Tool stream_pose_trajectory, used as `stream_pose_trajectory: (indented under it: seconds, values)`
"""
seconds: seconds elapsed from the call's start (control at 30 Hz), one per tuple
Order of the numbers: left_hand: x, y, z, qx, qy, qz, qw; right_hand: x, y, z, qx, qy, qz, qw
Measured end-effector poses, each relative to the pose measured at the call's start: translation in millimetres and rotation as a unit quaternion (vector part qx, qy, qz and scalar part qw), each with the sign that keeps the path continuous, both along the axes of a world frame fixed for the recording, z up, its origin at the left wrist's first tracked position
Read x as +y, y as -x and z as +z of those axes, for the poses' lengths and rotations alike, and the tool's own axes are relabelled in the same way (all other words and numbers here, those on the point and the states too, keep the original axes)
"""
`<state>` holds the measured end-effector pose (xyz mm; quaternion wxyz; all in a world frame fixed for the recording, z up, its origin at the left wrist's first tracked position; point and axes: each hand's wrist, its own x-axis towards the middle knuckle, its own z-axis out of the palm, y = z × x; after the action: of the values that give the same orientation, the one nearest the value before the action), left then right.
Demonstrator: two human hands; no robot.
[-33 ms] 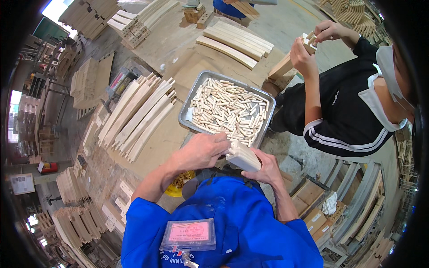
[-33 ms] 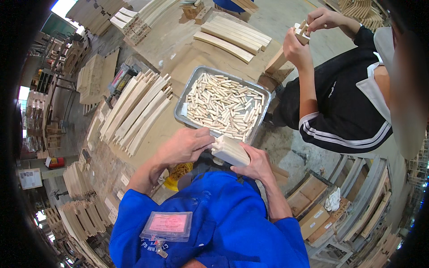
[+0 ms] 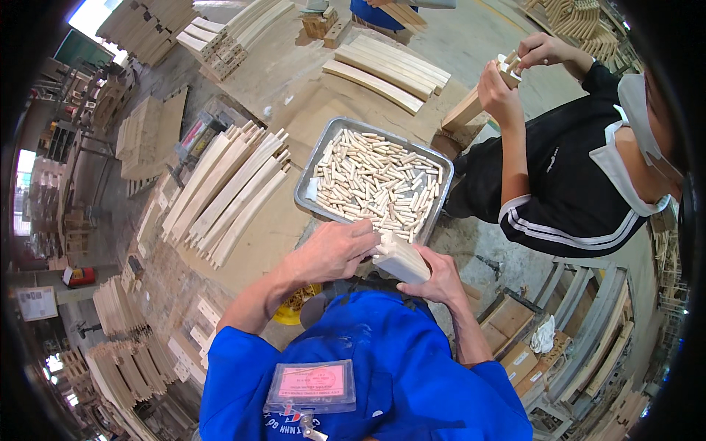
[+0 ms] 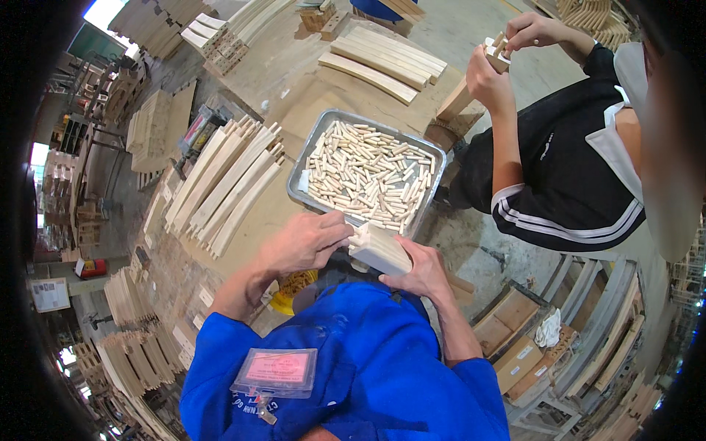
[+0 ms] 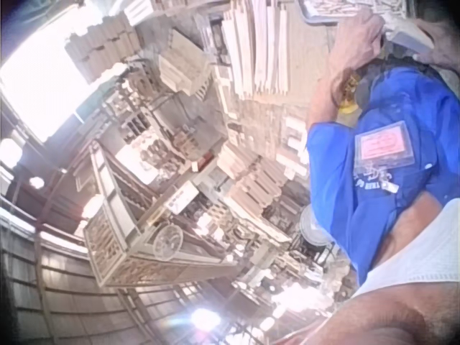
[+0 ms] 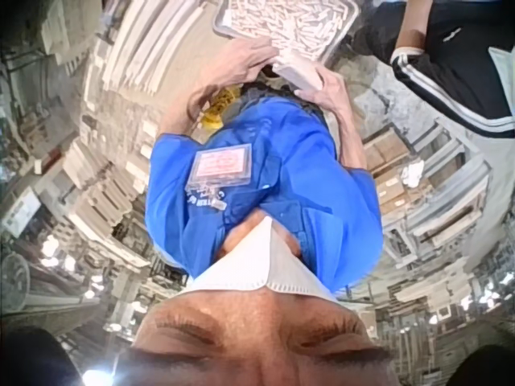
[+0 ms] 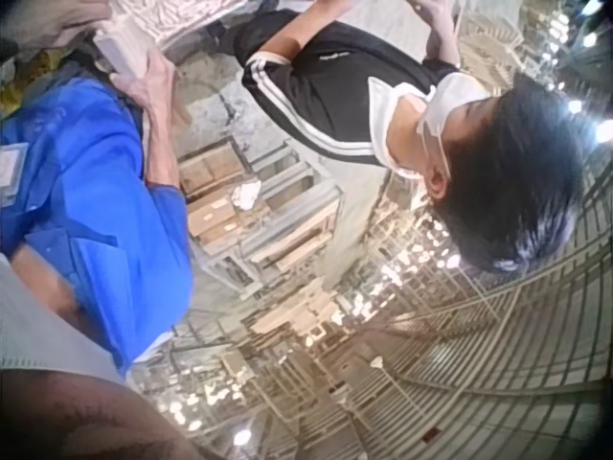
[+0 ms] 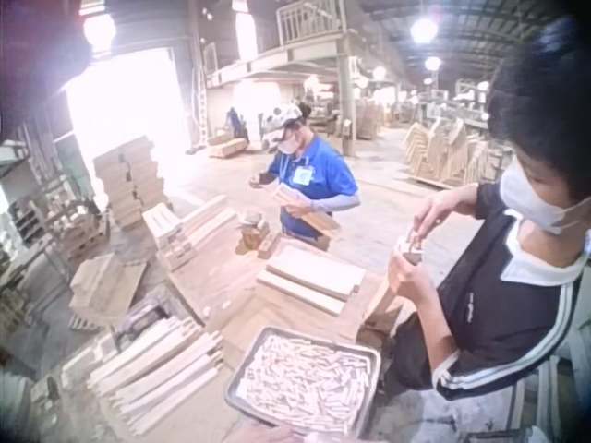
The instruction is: The person inserts small cylindrical wooden dowels into pre-drilled holes in rectangular wooden pieces. They repeatedly pick dowels from a metal tray, insert them into the holes, and place the completed pieces onto a stack. A coworker performs a similar task nearby.
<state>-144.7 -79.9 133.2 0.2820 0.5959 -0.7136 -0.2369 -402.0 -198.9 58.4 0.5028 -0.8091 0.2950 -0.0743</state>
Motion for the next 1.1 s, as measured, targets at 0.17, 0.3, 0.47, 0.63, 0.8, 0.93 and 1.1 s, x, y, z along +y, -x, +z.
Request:
stream_pose_trajectory:
  seconds: [0.17, 0.3, 0.47, 0.63, 0.8, 0.93, 1.1]
  values:
    - [8.9, -15.7, 5.2, 0.036, -0.036, 0.028, 0.998, -3.1, -19.0, 9.8, -0.012, 0.097, 0.028, 0.995]
    - [27.8, -42.6, 7.6, 0.166, 0.233, 0.274, 0.918, -21.5, -61.1, 65.7, -0.109, 0.032, 0.015, 0.993]
    - [116.0, -63.6, -71.7, 0.118, 0.02, 0.678, 0.725, 0.6, -142.9, 126.1, -0.491, -0.474, -0.053, 0.729]
    - [76.9, 40.3, -12.9, 0.369, 0.362, 0.475, 0.712, 65.8, -199.7, 88.7, -0.333, -0.747, -0.023, 0.575]
    - [109.8, 20.8, 34.5, 0.277, 0.517, 0.39, 0.71, 135.4, -194.7, 48.8, -0.176, -0.853, 0.047, 0.488]
    - [112.5, 16.8, 30.2, 0.231, 0.443, 0.396, 0.77, 141.4, -191.9, 41.7, -0.127, -0.813, 0.025, 0.568]
    - [73.3, 7.9, -71.1, 0.295, 0.255, 0.487, 0.782, 112.4, -203.0, -93.1, -0.059, -0.84, -0.069, 0.536]
